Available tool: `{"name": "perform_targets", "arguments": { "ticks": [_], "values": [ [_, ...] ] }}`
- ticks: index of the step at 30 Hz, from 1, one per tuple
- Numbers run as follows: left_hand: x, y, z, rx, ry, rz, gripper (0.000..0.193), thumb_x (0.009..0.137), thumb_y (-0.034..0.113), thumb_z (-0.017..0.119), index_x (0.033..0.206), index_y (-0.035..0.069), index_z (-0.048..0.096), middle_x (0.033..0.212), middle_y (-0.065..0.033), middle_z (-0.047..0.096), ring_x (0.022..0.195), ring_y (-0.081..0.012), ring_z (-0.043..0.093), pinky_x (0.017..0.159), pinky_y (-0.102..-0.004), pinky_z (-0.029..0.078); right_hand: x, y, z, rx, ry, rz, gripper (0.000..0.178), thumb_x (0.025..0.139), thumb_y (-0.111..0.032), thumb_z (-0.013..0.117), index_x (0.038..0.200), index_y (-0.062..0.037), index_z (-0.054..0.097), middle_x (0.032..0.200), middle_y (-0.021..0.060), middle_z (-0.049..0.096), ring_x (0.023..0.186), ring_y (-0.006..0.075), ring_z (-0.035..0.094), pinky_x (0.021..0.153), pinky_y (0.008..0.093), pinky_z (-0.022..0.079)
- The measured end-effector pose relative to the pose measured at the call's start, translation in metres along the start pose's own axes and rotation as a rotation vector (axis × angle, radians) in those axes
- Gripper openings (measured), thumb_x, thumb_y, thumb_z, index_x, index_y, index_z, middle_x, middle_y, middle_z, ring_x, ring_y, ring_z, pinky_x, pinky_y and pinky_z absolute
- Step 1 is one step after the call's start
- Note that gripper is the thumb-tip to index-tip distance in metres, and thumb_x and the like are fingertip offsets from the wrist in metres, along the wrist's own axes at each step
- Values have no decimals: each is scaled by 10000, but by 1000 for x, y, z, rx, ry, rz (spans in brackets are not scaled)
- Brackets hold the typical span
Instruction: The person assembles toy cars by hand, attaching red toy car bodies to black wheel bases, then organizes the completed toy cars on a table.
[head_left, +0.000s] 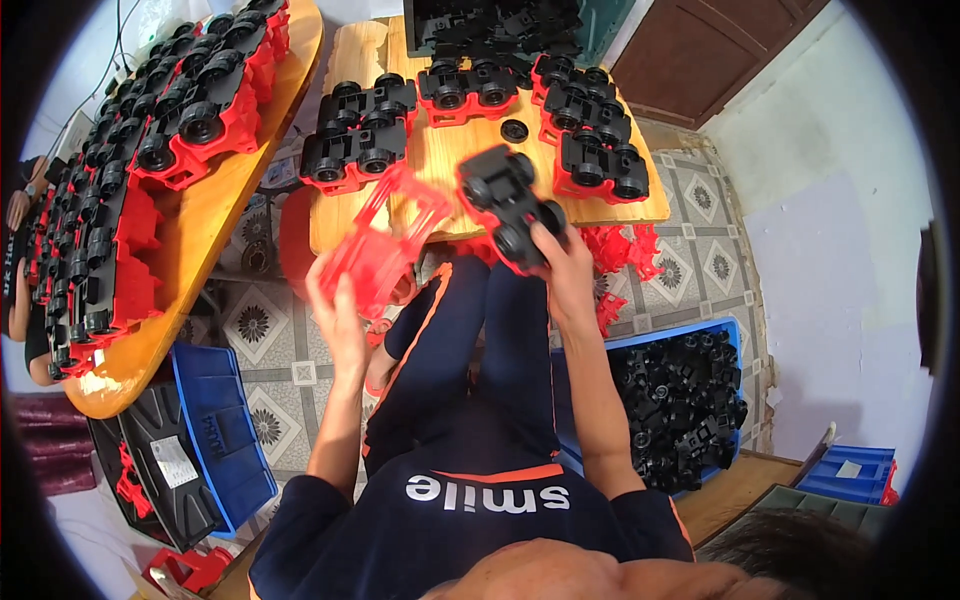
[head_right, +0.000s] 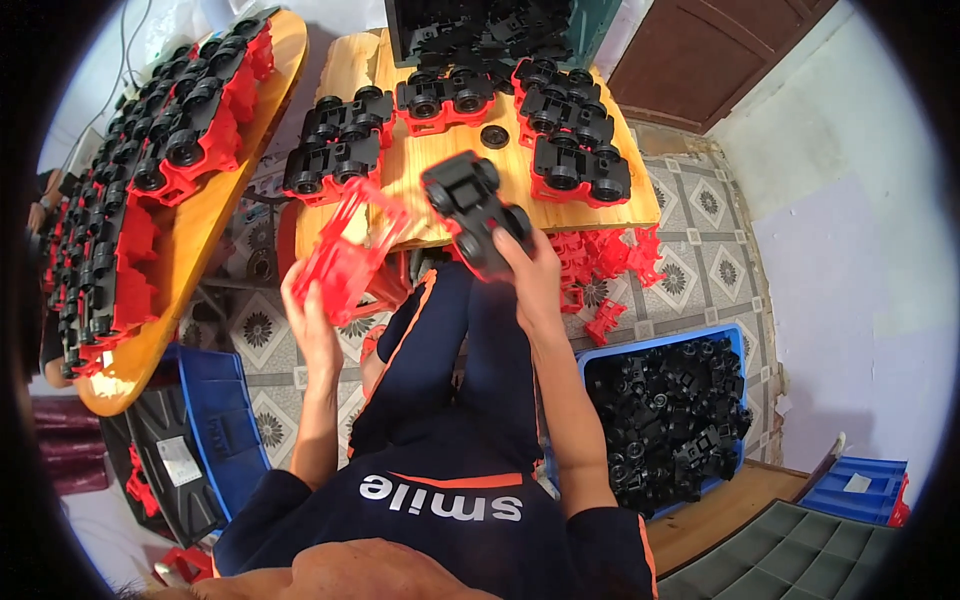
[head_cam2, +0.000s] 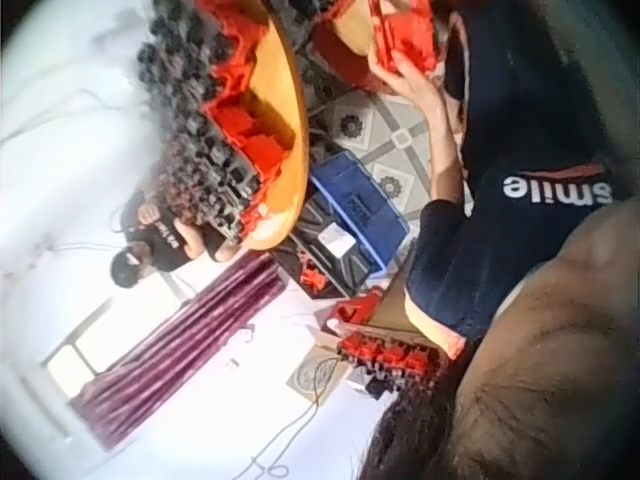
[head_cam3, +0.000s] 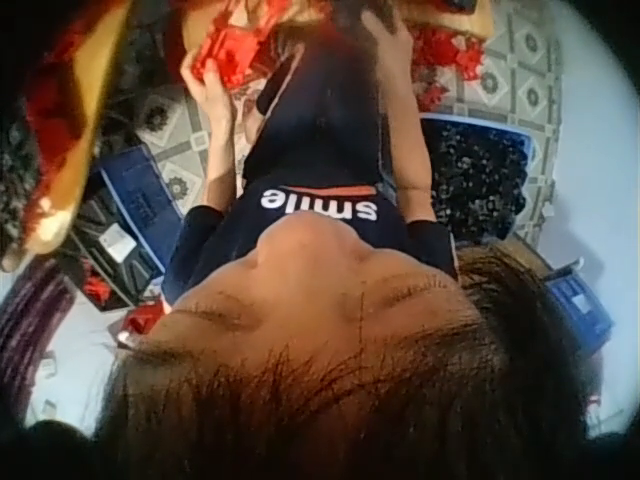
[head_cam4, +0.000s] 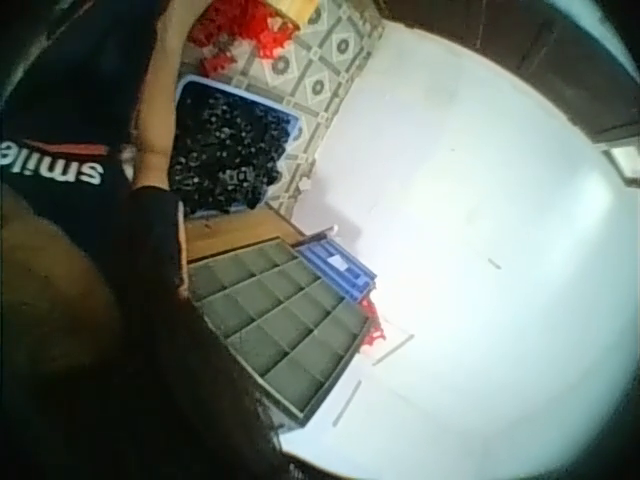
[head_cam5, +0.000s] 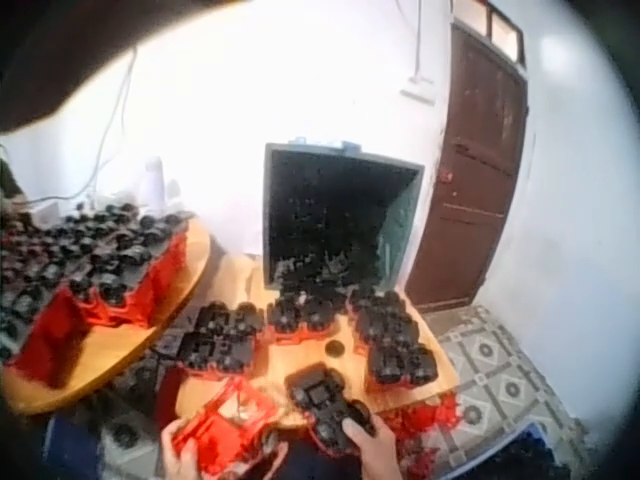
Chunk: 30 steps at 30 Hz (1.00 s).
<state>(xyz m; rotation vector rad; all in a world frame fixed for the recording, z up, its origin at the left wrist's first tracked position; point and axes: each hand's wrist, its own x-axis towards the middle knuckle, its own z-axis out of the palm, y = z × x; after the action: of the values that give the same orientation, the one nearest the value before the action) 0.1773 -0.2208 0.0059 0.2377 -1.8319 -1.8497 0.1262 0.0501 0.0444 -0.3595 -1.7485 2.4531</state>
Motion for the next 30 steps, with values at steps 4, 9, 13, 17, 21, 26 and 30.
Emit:
{"name": "perform_targets", "arguments": {
  "ticks": [4, 9, 13, 17, 21, 26, 30],
  "values": [
    [-19, -7, -36, -93, 54, -106, 372, 1009, 174, 480, 1344, 15, 449, 1323, -121, 506, 1214, -193, 505, 1043, -339, 399, 59, -4, 24, -184, -140, 70, 411, 906, -243, 688, 1215, 6, 580, 1044, 75, 646, 900, 136, 652, 717, 268, 548],
    [-30, -7, -50, -207, 100, -190, 365, 1007, 174, 489, 1331, 11, 457, 1309, -120, 511, 1201, -187, 502, 1029, -334, 405, 88, 15, 33, -202, -7, -170, 445, 942, -292, 650, 1269, -3, 562, 1080, 48, 641, 984, 111, 594, 821, 267, 474],
    [-32, -10, -46, -250, 99, -203, 367, 1007, 171, 492, 1336, 15, 450, 1303, -120, 515, 1181, -184, 521, 1023, -331, 418, 45, 39, 31, -9, 9, -247, 718, 921, -272, 684, 1476, -29, 298, 1235, 81, 552, 1080, 109, 520, 886, 297, 435],
    [-33, -4, -36, -266, 27, -189, 380, 1022, 182, 476, 1363, 22, 423, 1324, -119, 511, 1209, -185, 521, 1042, -349, 416, 48, 81, 34, -228, 166, -389, 823, 793, -106, 798, 1454, -23, 314, 1210, 108, 574, 998, 130, 581, 837, 286, 466],
    [-33, 0, -32, -339, -31, -213, 380, 1016, 163, 485, 1365, 28, 425, 1347, -125, 494, 1229, -194, 507, 1049, -354, 410, 78, 67, 54, -213, 114, -428, 482, 808, -123, 784, 1204, -22, 531, 959, 18, 619, 752, 92, 566, 627, 238, 466],
    [-39, 7, -28, -327, -39, -225, 381, 1013, 156, 491, 1365, 25, 428, 1331, -120, 515, 1228, -199, 514, 1052, -354, 412, 118, 61, 55, -174, 19, -305, 338, 827, -127, 769, 1099, -15, 603, 851, -17, 575, 714, 68, 537, 619, 217, 447],
    [-35, 10, -2, -409, -112, -302, 381, 1001, 150, 527, 1353, 28, 446, 1316, -115, 526, 1211, -190, 520, 1052, -346, 409, 138, 78, 39, -100, 28, -355, 460, 874, -151, 727, 1248, 29, 530, 1037, 56, 631, 890, 107, 598, 751, 237, 478]
  ]
}}
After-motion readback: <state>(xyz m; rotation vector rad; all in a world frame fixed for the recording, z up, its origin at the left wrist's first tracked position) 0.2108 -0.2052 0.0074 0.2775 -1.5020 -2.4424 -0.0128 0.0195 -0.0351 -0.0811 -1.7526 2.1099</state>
